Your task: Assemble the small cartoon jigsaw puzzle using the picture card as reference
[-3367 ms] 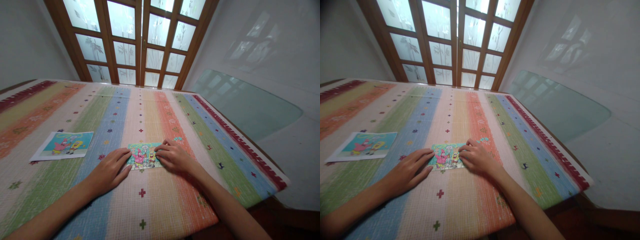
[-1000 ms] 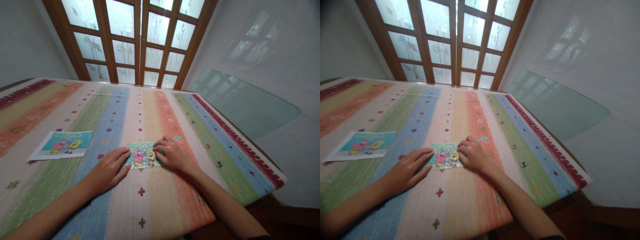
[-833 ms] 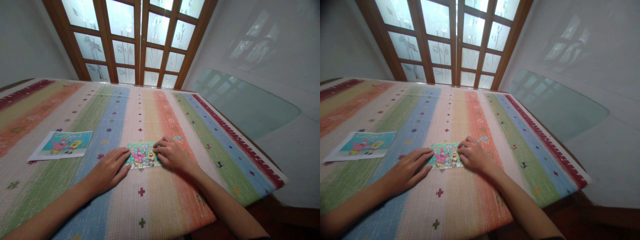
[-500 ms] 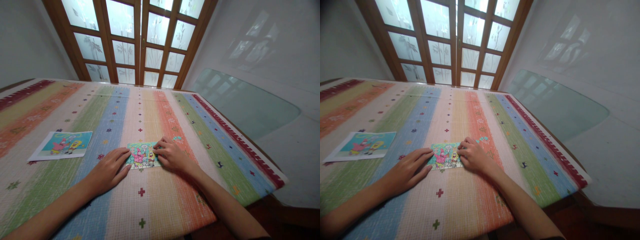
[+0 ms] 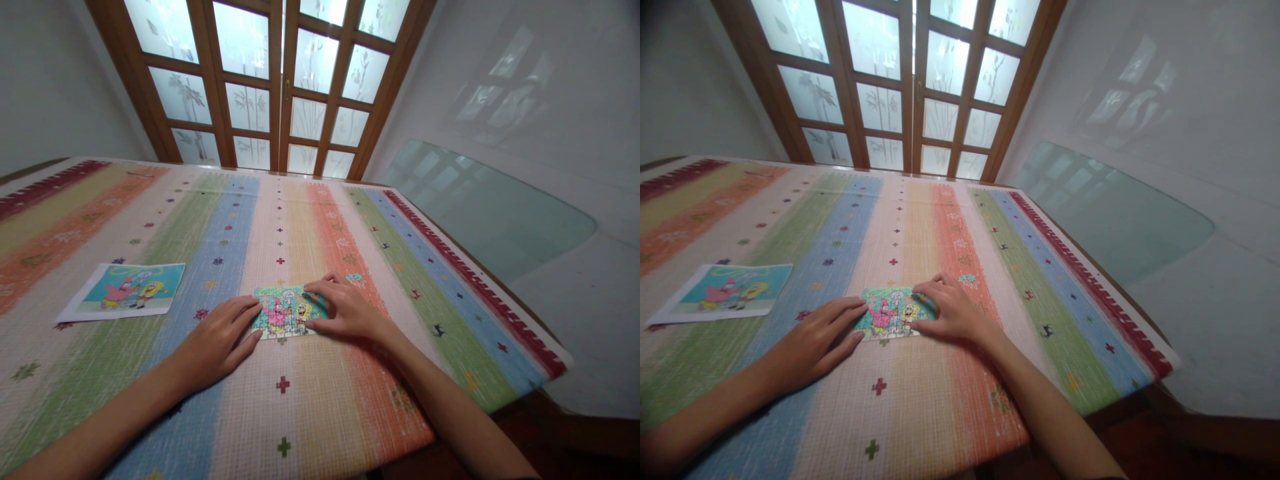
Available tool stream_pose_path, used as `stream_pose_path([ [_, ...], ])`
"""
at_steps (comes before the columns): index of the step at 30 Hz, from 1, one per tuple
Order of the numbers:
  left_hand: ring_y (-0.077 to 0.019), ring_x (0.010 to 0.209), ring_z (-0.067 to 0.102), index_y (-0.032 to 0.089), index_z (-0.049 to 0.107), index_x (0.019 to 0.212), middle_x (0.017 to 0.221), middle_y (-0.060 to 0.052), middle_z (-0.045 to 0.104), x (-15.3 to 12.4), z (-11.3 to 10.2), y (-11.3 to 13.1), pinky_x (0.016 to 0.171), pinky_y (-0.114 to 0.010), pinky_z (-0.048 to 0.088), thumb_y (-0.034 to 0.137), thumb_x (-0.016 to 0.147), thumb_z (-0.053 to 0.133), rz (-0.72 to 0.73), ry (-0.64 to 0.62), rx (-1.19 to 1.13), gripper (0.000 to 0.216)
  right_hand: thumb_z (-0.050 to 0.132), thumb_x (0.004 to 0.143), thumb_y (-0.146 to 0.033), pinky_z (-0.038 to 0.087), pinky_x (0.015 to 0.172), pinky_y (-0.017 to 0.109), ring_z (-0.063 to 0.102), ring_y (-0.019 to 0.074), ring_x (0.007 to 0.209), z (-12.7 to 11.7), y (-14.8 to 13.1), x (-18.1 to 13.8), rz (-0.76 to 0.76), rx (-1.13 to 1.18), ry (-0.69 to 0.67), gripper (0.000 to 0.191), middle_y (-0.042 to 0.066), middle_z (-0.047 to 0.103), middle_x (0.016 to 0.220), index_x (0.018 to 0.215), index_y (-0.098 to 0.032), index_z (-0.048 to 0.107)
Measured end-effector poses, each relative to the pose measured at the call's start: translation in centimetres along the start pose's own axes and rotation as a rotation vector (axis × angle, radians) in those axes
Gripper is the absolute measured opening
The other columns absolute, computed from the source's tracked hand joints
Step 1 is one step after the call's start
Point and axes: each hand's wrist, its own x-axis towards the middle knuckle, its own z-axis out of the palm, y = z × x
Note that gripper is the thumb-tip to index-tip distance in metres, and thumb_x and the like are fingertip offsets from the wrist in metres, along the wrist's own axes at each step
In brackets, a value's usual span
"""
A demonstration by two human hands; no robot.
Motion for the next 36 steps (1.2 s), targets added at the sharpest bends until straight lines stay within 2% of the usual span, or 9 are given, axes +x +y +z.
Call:
stream_pose_path([
  [3, -0.0291, 0.12, 0.065, 0.014, 0.06, 0.133, 0.131, -0.016, 0.066, 0.0, 0.0, 0.0, 0.104, -0.047, 0.055, 0.036, 0.106, 0.046, -0.003, -0.003, -0.003, 0.037, 0.086, 0.08, -0.042, 0.05, 0.098, 0.046, 0.057, 0.0299, 0.115, 0.0, 0.2, -0.2, 0.006, 0.012, -0.029, 0.061, 0.01, 0.073, 0.118, 0.132, -0.021, 0.064],
  [7, -0.0288, 0.12, 0.065, 0.014, 0.06, 0.132, 0.131, -0.015, 0.067, 0.0, 0.0, 0.0, 0.105, -0.047, 0.055, 0.037, 0.107, 0.046, -0.005, 0.0, -0.004, 0.037, 0.086, 0.081, -0.042, 0.051, 0.093, 0.045, 0.057, 0.0299, 0.112, -0.1, 0.3, -0.2, 0.047, 0.02, -0.048, 0.063, 0.01, 0.074, 0.104, 0.134, -0.017, 0.064],
  [10, -0.0291, 0.121, 0.065, 0.015, 0.061, 0.133, 0.131, -0.015, 0.067, 0.0, -0.1, 0.0, 0.106, -0.047, 0.054, 0.037, 0.106, 0.047, -0.016, -0.001, -0.019, 0.037, 0.084, 0.084, -0.041, 0.052, 0.091, 0.044, 0.058, 0.0293, 0.11, -0.1, 0.2, -0.1, 0.068, 0.021, -0.05, 0.058, 0.01, 0.074, 0.098, 0.134, -0.018, 0.065],
  [18, -0.0294, 0.121, 0.066, 0.017, 0.061, 0.133, 0.131, -0.014, 0.068, 0.0, -0.2, 0.0, 0.105, -0.049, 0.055, 0.037, 0.105, 0.048, -0.027, -0.006, -0.029, 0.037, 0.083, 0.086, -0.036, 0.052, 0.091, 0.043, 0.061, 0.0274, 0.108, -0.1, -0.2, -0.1, 0.04, 0.028, -0.003, 0.046, 0.01, 0.075, 0.103, 0.127, -0.019, 0.068],
  [27, -0.0286, 0.118, 0.066, 0.015, 0.06, 0.132, 0.13, -0.016, 0.067, -0.1, -0.1, 0.0, 0.102, -0.047, 0.057, 0.038, 0.107, 0.044, 0.001, 0.003, 0.023, 0.038, 0.072, 0.095, -0.032, 0.051, 0.093, 0.042, 0.061, 0.0252, 0.106, -0.1, 0.2, -0.2, -0.024, 0.024, 0.038, 0.029, 0.008, 0.076, 0.107, 0.122, -0.02, 0.069],
  [32, -0.0285, 0.117, 0.067, 0.013, 0.062, 0.13, 0.128, -0.016, 0.068, 0.0, -0.1, 0.0, 0.102, -0.046, 0.058, 0.036, 0.107, 0.045, 0.027, 0.023, 0.033, 0.036, 0.064, 0.098, -0.027, 0.048, 0.097, 0.045, 0.065, 0.0243, 0.103, -1.6, 2.4, -0.3, -0.063, -0.048, 0.166, 0.018, 0.009, 0.077, 0.113, 0.113, -0.021, 0.073],
  [34, -0.0287, 0.117, 0.067, 0.014, 0.062, 0.13, 0.128, -0.016, 0.068, 0.0, -0.1, 0.0, 0.102, -0.047, 0.057, 0.035, 0.107, 0.046, 0.027, 0.025, 0.022, 0.036, 0.062, 0.099, -0.027, 0.047, 0.095, 0.045, 0.065, 0.0247, 0.099, -2.7, 4.0, -0.7, -0.013, -0.11, 0.211, 0.016, 0.009, 0.078, 0.107, 0.104, -0.021, 0.076],
  [36, -0.0287, 0.118, 0.067, 0.015, 0.063, 0.131, 0.128, -0.015, 0.068, 0.0, -0.1, 0.0, 0.103, -0.047, 0.057, 0.035, 0.106, 0.047, 0.022, 0.023, 0.002, 0.036, 0.063, 0.096, -0.023, 0.047, 0.093, 0.045, 0.065, 0.0253, 0.098, -3.6, 5.6, -1.2, 0.048, -0.183, 0.201, 0.015, 0.01, 0.077, 0.106, 0.1, -0.021, 0.077],
])
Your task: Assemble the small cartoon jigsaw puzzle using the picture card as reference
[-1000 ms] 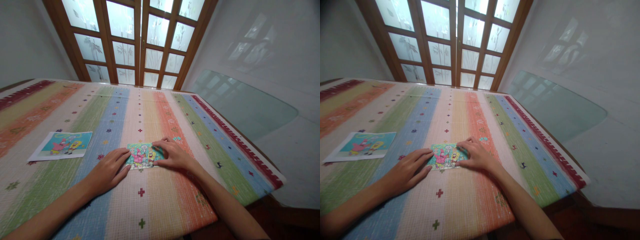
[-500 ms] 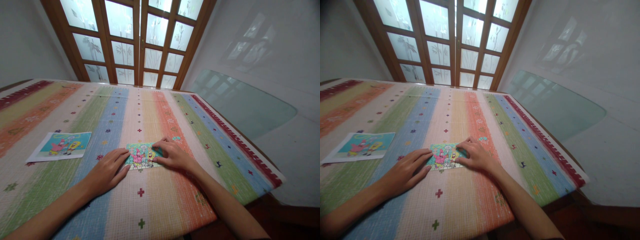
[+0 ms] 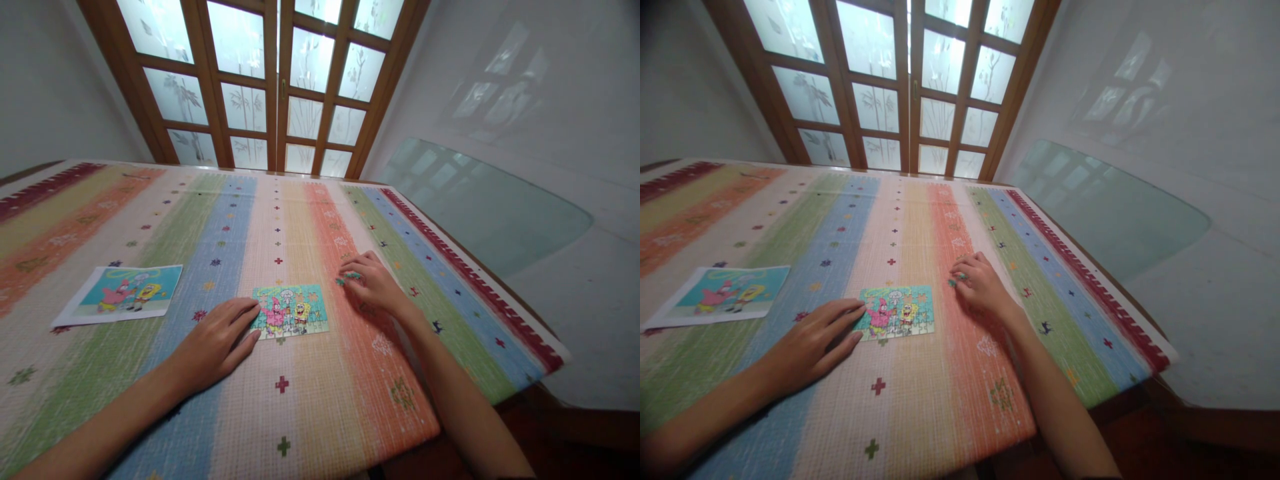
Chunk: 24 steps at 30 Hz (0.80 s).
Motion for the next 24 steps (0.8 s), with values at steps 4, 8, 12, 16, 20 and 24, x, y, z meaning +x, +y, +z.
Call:
stream_pose_path([
  [4, -0.0292, 0.117, 0.068, 0.016, 0.064, 0.131, 0.129, -0.015, 0.069, -0.1, 0.0, -0.1, 0.102, -0.049, 0.057, 0.035, 0.105, 0.049, -0.007, 0.01, -0.017, 0.036, 0.067, 0.09, -0.021, 0.046, 0.092, 0.046, 0.062, 0.0264, 0.094, -0.8, 2.6, -1.0, 0.105, -0.141, -0.059, 0.014, 0.011, 0.073, 0.1, 0.096, -0.021, 0.08],
  [8, -0.0291, 0.117, 0.068, 0.018, 0.064, 0.133, 0.129, -0.014, 0.069, -0.2, 0.1, -0.2, 0.103, -0.049, 0.057, 0.036, 0.105, 0.05, -0.011, 0.015, -0.031, 0.037, 0.068, 0.091, -0.021, 0.047, 0.093, 0.045, 0.061, 0.0262, 0.096, -0.6, 2.9, -1.4, 0.132, -0.158, -0.112, 0.016, 0.01, 0.069, 0.101, 0.101, -0.022, 0.081],
  [12, -0.0288, 0.117, 0.068, 0.017, 0.064, 0.134, 0.129, -0.014, 0.07, -0.2, 0.1, -0.3, 0.102, -0.048, 0.057, 0.035, 0.104, 0.052, 0.008, 0.039, -0.026, 0.036, 0.067, 0.094, -0.021, 0.047, 0.093, 0.044, 0.059, 0.0257, 0.097, -0.2, 2.3, -1.2, 0.127, -0.145, -0.145, 0.018, 0.011, 0.067, 0.105, 0.105, -0.023, 0.08],
  [16, -0.0289, 0.116, 0.068, 0.015, 0.063, 0.132, 0.128, -0.014, 0.07, -0.2, 0.1, -0.3, 0.102, -0.048, 0.058, 0.034, 0.104, 0.053, 0.024, 0.056, -0.005, 0.035, 0.066, 0.095, -0.02, 0.048, 0.092, 0.044, 0.058, 0.0265, 0.098, 0.1, 2.2, -1.2, 0.117, -0.146, -0.151, 0.016, 0.012, 0.066, 0.106, 0.104, -0.021, 0.079],
  [20, -0.0284, 0.116, 0.069, 0.017, 0.063, 0.132, 0.128, -0.013, 0.07, -0.2, 0.2, -0.1, 0.102, -0.047, 0.057, 0.036, 0.103, 0.053, -0.018, 0.043, -0.027, 0.036, 0.065, 0.095, -0.019, 0.049, 0.091, 0.042, 0.058, 0.0255, 0.099, 0.1, 2.4, -1.3, 0.118, -0.143, -0.152, 0.015, 0.011, 0.065, 0.106, 0.104, -0.021, 0.077],
  [24, -0.0281, 0.116, 0.069, 0.018, 0.061, 0.133, 0.128, -0.013, 0.07, -0.1, 0.1, 0.0, 0.103, -0.047, 0.056, 0.038, 0.104, 0.05, -0.046, 0.037, -0.044, 0.037, 0.065, 0.095, -0.019, 0.049, 0.092, 0.041, 0.059, 0.0245, 0.101, 0.3, 2.4, -1.4, 0.109, -0.131, -0.137, 0.015, 0.01, 0.063, 0.108, 0.104, -0.023, 0.076],
])
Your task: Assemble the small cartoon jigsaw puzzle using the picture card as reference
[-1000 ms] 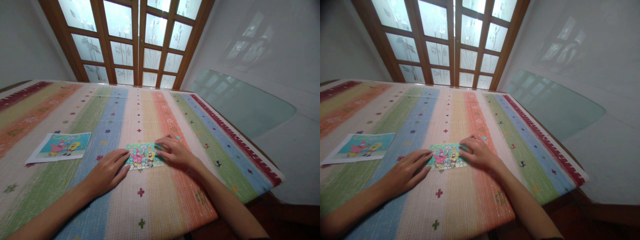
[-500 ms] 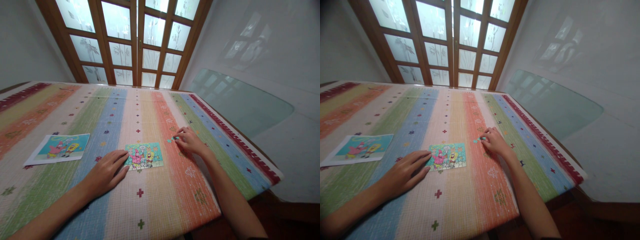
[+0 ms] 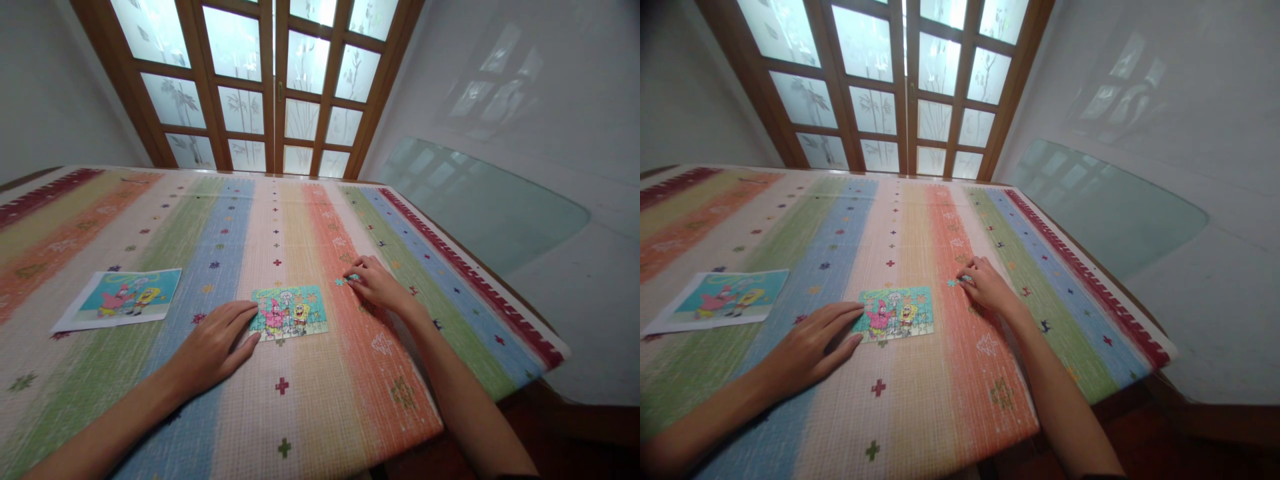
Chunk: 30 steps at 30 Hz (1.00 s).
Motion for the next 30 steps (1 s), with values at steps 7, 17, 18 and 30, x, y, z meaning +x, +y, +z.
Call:
stream_pose_path([
  [7, -0.0302, 0.125, 0.063, 0.017, 0.059, 0.131, 0.137, -0.016, 0.064, 0.1, -0.1, 0.0, 0.105, -0.05, 0.055, 0.037, 0.105, 0.05, 0.012, -0.022, 0.03, 0.034, 0.064, 0.094, -0.017, 0.05, 0.09, 0.041, 0.059, 0.025, 0.099, 0.0, -0.1, 0.1, -0.001, 0.007, 0.004, 0.012, 0.01, 0.063, 0.105, 0.098, -0.023, 0.073],
  [17, -0.0304, 0.132, 0.058, 0.019, 0.053, 0.134, 0.141, -0.015, 0.063, -0.3, 0.5, -0.5, 0.109, -0.052, 0.051, 0.042, 0.106, 0.046, -0.008, -0.025, 0.05, 0.036, 0.062, 0.095, -0.018, 0.05, 0.09, 0.042, 0.059, 0.0257, 0.1, -0.2, -0.5, 0.2, -0.009, 0.031, 0.027, 0.013, 0.01, 0.064, 0.105, 0.099, -0.022, 0.073],
  [18, -0.0303, 0.132, 0.058, 0.019, 0.052, 0.135, 0.141, -0.015, 0.063, -0.3, 0.5, -0.5, 0.109, -0.052, 0.051, 0.042, 0.107, 0.046, -0.008, -0.024, 0.053, 0.037, 0.061, 0.095, -0.018, 0.05, 0.091, 0.043, 0.059, 0.0258, 0.1, -0.3, -0.6, 0.2, -0.018, 0.034, 0.026, 0.014, 0.01, 0.064, 0.106, 0.1, -0.022, 0.074],
  [30, -0.0312, 0.129, 0.061, 0.017, 0.054, 0.135, 0.14, -0.015, 0.063, -0.2, 0.3, -0.4, 0.108, -0.051, 0.052, 0.041, 0.105, 0.049, -0.001, -0.045, 0.06, 0.039, 0.064, 0.093, -0.019, 0.049, 0.094, 0.043, 0.061, 0.0264, 0.103, 0.3, -1.9, 0.4, -0.052, 0.128, 0.018, 0.007, 0.01, 0.064, 0.104, 0.093, -0.02, 0.07],
])
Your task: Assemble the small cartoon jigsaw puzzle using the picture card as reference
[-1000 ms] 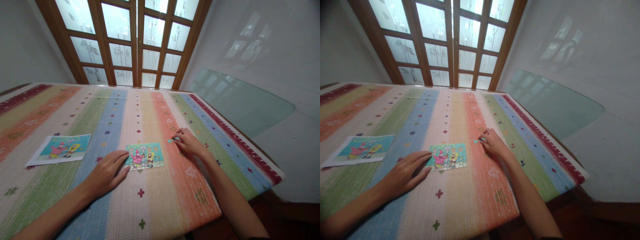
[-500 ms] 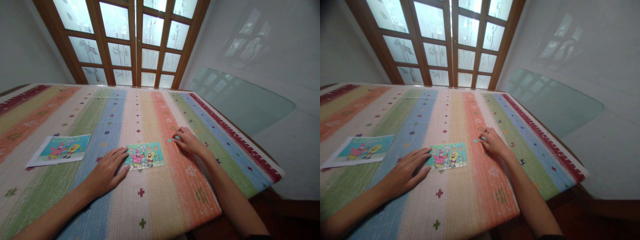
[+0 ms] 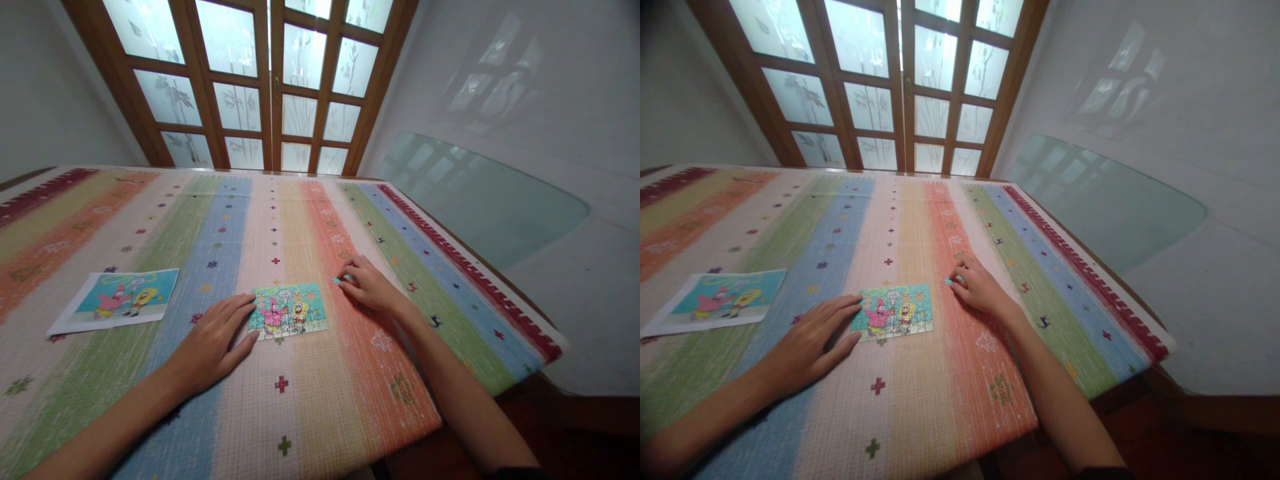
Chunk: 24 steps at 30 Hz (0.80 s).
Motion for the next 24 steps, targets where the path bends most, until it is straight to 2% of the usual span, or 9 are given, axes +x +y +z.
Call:
stream_pose_path([
  [3, -0.0307, 0.127, 0.062, 0.017, 0.053, 0.135, 0.14, -0.016, 0.062, 0.1, 0.0, 0.1, 0.107, -0.051, 0.052, 0.041, 0.106, 0.047, 0.007, -0.002, 0.011, 0.038, 0.064, 0.093, -0.021, 0.049, 0.088, 0.041, 0.061, 0.0254, 0.097, -0.1, -0.6, 0.2, 0.002, 0.075, -0.001, 0.005, 0.008, 0.064, 0.096, 0.089, -0.021, 0.065],
  [7, -0.0306, 0.126, 0.062, 0.018, 0.052, 0.135, 0.14, -0.016, 0.061, 0.2, -0.1, 0.2, 0.105, -0.051, 0.054, 0.041, 0.107, 0.045, -0.001, -0.008, 0.028, 0.037, 0.065, 0.093, -0.025, 0.047, 0.075, 0.035, 0.058, 0.0207, 0.079, -0.2, -1.9, 0.6, 0.065, 0.221, 0.028, 0.011, 0.003, 0.062, 0.08, 0.084, -0.022, 0.06],
  [11, -0.0304, 0.125, 0.062, 0.018, 0.052, 0.135, 0.139, -0.015, 0.061, 0.1, -0.1, 0.2, 0.105, -0.051, 0.054, 0.041, 0.107, 0.046, -0.002, -0.005, 0.02, 0.036, 0.064, 0.094, -0.028, 0.043, 0.063, 0.03, 0.055, 0.0166, 0.068, 0.4, -3.4, 0.7, 0.119, 0.431, 0.045, 0.008, 0.002, 0.064, 0.08, 0.095, -0.02, 0.063],
  [17, -0.0313, 0.126, 0.06, 0.018, 0.054, 0.133, 0.139, -0.016, 0.06, 0.0, 0.1, 0.2, 0.105, -0.052, 0.053, 0.041, 0.107, 0.045, -0.021, 0.022, 0.008, 0.036, 0.065, 0.093, -0.025, 0.043, 0.063, 0.029, 0.054, 0.0144, 0.067, 1.7, -5.7, 0.8, 0.056, 0.49, -0.063, 0.011, 0.003, 0.069, 0.082, 0.098, -0.02, 0.072],
  [22, -0.0311, 0.124, 0.061, 0.018, 0.054, 0.133, 0.136, -0.015, 0.062, 0.2, -0.2, 0.4, 0.104, -0.051, 0.053, 0.04, 0.106, 0.047, -0.019, 0.0, -0.008, 0.035, 0.068, 0.093, -0.024, 0.045, 0.067, 0.03, 0.057, 0.0149, 0.069, 2.3, -6.3, 0.7, 0.02, 0.443, -0.057, 0.008, 0.003, 0.07, 0.082, 0.092, -0.019, 0.073],
  [24, -0.031, 0.124, 0.061, 0.018, 0.054, 0.133, 0.135, -0.015, 0.062, 0.3, -0.3, 0.4, 0.103, -0.051, 0.054, 0.04, 0.106, 0.047, -0.017, 0.001, -0.006, 0.035, 0.065, 0.095, -0.026, 0.046, 0.071, 0.031, 0.059, 0.0162, 0.073, 2.3, -6.3, 0.7, -0.012, 0.406, -0.048, 0.012, 0.004, 0.07, 0.082, 0.089, -0.019, 0.073],
])
